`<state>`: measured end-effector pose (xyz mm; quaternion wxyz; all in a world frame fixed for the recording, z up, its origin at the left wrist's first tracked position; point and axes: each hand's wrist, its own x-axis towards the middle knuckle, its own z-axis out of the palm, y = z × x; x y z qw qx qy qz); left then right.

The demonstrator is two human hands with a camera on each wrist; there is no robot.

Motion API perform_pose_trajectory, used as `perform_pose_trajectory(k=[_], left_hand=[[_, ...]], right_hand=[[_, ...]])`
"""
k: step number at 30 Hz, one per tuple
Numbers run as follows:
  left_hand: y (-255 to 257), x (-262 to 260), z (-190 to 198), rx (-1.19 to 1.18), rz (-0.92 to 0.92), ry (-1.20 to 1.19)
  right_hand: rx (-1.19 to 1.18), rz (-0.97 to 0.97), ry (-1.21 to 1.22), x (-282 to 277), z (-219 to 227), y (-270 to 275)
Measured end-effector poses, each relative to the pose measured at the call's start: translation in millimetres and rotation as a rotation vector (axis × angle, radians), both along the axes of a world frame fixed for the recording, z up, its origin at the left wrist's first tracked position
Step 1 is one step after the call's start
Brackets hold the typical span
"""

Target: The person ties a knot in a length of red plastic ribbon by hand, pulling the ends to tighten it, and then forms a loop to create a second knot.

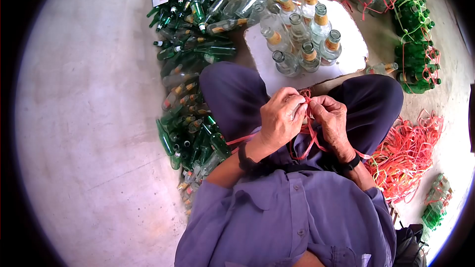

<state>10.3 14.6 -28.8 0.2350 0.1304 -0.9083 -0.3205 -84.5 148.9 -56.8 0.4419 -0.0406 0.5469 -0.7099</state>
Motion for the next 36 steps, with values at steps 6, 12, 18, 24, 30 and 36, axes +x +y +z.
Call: perform_pose_trajectory(k=[6, 12, 18, 24, 30, 36], left_hand=[[2.9, 0.0, -0.7, 0.013, -0.017, -0.027], [3.2, -0.1, -7.1, 0.187, 0.011, -0.072], [0.2, 2.3, -20.3, 0.409, 0.027, -0.018], [-3.7, 3.8, -21.5, 0.656, 0.007, -0.055], [-5.8, 4.8, -25.8, 1.096, -0.058, -0.050], [-6.5, 5.4, -23.4, 1.218, -0.045, -0.104]], right_hand=[[-0.022, -0.002, 0.033, 2.3, -6.7, -0.1], [0.019, 0.026, 0.078, 0.5, -11.4, 1.0], [0.048, 0.023, 0.089, 0.7, -10.7, -0.1], [0.062, 0.036, 0.101, 0.6, -6.3, -1.9], [0.054, 0.057, 0.052, -0.6, -7.7, -0.8], [0.074, 0.029, 0.118, 1.5, -7.3, -1.1]])
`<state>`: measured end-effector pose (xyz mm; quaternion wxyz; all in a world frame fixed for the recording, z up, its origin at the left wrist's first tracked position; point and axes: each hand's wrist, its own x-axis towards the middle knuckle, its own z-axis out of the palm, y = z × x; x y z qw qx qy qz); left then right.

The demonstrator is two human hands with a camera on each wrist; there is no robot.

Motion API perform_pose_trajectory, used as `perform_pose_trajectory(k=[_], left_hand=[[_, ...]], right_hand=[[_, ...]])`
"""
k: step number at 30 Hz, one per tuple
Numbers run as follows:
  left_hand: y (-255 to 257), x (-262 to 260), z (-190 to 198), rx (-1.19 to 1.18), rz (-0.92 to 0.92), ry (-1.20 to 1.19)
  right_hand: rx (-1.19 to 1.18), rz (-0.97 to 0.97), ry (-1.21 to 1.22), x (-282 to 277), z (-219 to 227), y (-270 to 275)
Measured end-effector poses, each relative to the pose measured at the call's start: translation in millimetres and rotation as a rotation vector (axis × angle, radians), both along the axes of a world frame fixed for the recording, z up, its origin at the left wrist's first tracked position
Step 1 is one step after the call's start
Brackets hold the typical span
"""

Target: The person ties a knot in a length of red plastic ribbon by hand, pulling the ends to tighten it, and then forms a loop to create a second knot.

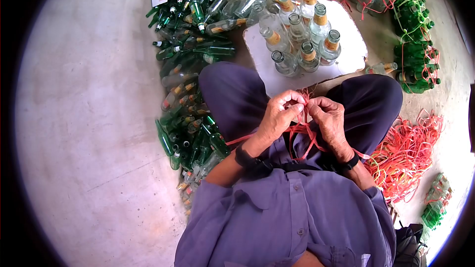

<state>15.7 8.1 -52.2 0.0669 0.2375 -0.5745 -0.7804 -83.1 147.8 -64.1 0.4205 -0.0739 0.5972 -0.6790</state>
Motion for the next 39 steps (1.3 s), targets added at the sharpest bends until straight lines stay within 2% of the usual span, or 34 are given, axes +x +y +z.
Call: perform_pose_trajectory(k=[5, 8, 11, 13, 17, 19, 23, 28, 35, 39], left_hand=[[-2.9, -0.4, 5.9, -0.194, -0.066, -0.102], [-3.3, -1.2, 3.5, -0.167, -0.055, -0.086], [-1.8, 0.0, 1.2, -0.309, -0.046, 0.007], [0.2, 2.1, -4.0, -0.163, 0.008, 0.075], [-1.3, 1.5, -0.2, -0.102, 0.053, 0.054], [-2.0, 1.0, 6.1, 0.023, 0.078, -0.101], [-1.9, -2.1, 5.5, 0.038, 0.040, -0.137], [0.8, -0.1, 3.0, -0.175, -0.026, -0.126], [3.9, 0.8, 1.3, -0.174, 0.048, -0.105], [0.9, 3.3, -6.7, 0.036, 0.067, -0.070]], right_hand=[[-0.043, 0.004, 0.047, 2.7, -0.2, -0.3], [-0.004, 0.014, 0.044, 1.6, -0.1, 0.3], [0.010, -0.010, 0.005, -1.0, -10.0, 0.4], [-0.043, -0.035, -0.107, -2.8, -14.0, 1.5], [0.000, -0.003, -0.037, -1.1, -7.0, 0.7], [-0.008, -0.010, -0.026, 0.2, -8.5, 0.4], [-0.001, 0.010, 0.075, 1.7, -2.7, -0.3], [-0.027, 0.016, 0.044, 2.8, -4.5, 0.1], [-0.007, 0.009, 0.017, 1.7, -12.9, -1.6], [-0.011, 0.002, -0.024, 0.9, -9.7, -2.3]])
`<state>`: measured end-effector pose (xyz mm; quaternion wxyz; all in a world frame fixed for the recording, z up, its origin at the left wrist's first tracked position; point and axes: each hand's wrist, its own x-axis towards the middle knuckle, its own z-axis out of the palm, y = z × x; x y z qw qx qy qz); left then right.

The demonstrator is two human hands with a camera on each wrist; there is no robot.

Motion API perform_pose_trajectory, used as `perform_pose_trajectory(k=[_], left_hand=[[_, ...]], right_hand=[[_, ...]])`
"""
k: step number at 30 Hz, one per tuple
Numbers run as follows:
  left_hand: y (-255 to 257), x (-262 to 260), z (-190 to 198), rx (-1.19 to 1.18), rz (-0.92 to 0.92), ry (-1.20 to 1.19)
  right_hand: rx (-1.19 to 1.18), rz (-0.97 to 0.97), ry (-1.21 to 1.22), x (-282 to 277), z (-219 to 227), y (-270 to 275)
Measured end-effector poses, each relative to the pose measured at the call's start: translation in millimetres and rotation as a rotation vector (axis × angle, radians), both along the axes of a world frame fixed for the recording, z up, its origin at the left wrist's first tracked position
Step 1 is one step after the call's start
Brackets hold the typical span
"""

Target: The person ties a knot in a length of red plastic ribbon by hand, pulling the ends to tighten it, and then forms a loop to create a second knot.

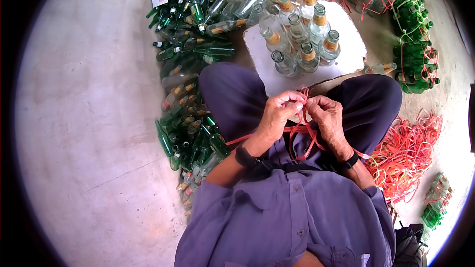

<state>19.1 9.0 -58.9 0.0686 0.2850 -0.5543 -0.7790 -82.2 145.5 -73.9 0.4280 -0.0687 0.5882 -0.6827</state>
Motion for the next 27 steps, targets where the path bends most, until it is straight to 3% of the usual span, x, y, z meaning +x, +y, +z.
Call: perform_pose_trajectory(k=[4, 7, 14, 17, 20, 22, 24, 27], left_hand=[[-3.9, 0.8, -2.8, 0.138, -0.046, 0.016], [-8.1, -0.5, -3.4, 0.048, -0.164, 0.017], [-9.6, -2.1, -1.4, 0.047, -0.128, 0.046], [-12.4, -2.3, 2.5, -0.118, -0.133, -0.018], [-13.9, -3.9, 6.7, -0.208, -0.175, -0.034], [-13.8, -5.9, 10.0, -0.352, -0.208, -0.054], [-14.1, -5.8, 5.1, -0.350, -0.209, -0.053], [-16.8, -7.2, 6.6, -0.405, -0.241, -0.059]], right_hand=[[0.012, -0.003, 0.056, 2.6, 4.0, -0.1], [0.025, -0.002, 0.064, 3.0, 2.9, -0.7], [0.036, 0.014, 0.038, 1.4, 6.9, 0.3], [-0.056, -0.147, 0.165, 6.8, -2.5, -3.9], [-0.112, -0.175, 0.211, 10.5, 4.6, 0.4], [-0.135, -0.140, 0.272, 9.2, 3.9, 2.8], [-0.092, -0.037, 0.377, 7.9, 9.3, 1.6], [-0.065, -0.045, 0.429, 8.9, 2.5, -0.4]])
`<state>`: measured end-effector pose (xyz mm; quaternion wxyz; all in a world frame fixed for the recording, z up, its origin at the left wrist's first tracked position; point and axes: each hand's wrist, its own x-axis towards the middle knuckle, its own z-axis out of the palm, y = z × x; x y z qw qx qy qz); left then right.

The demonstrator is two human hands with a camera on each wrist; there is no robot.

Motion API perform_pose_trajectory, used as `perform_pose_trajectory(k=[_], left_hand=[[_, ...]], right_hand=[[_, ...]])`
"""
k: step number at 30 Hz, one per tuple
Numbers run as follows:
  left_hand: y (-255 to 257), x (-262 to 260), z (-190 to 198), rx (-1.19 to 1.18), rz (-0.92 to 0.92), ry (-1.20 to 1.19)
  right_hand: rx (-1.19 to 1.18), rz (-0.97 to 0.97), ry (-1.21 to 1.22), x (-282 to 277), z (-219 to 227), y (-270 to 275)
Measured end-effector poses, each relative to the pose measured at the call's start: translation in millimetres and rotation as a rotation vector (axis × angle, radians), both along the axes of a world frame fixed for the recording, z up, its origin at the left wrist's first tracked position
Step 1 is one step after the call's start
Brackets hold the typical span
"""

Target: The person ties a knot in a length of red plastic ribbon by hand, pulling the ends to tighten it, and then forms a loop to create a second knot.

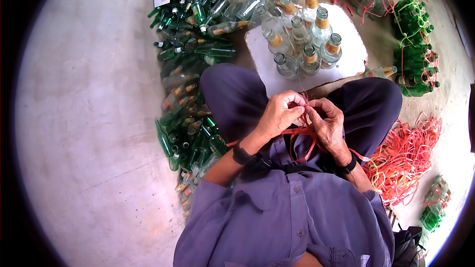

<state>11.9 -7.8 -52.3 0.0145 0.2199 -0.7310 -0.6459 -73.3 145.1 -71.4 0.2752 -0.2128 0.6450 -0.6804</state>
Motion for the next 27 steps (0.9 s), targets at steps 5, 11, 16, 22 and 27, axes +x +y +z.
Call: perform_pose_trajectory(k=[5, 11, 16, 22, 27], left_hand=[[-0.7, -0.6, 2.7, -0.003, -0.016, -0.085], [1.4, 1.5, 1.6, -0.132, -0.022, -0.082], [4.2, 1.4, 8.1, -0.073, 0.037, -0.070], [0.2, -0.1, 13.1, -0.137, 0.007, -0.022], [-10.7, -2.8, 21.8, -0.089, -0.064, -0.071]], right_hand=[[0.109, 0.038, -0.020, -0.4, 3.1, 0.7], [0.157, 0.013, -0.307, -3.5, 7.5, -2.3], [0.182, 0.045, -0.354, -10.0, -0.7, -1.4], [0.050, 0.121, -0.584, -15.7, -6.0, 0.7], [0.035, 0.177, -0.557, -20.7, 0.7, -1.3]])
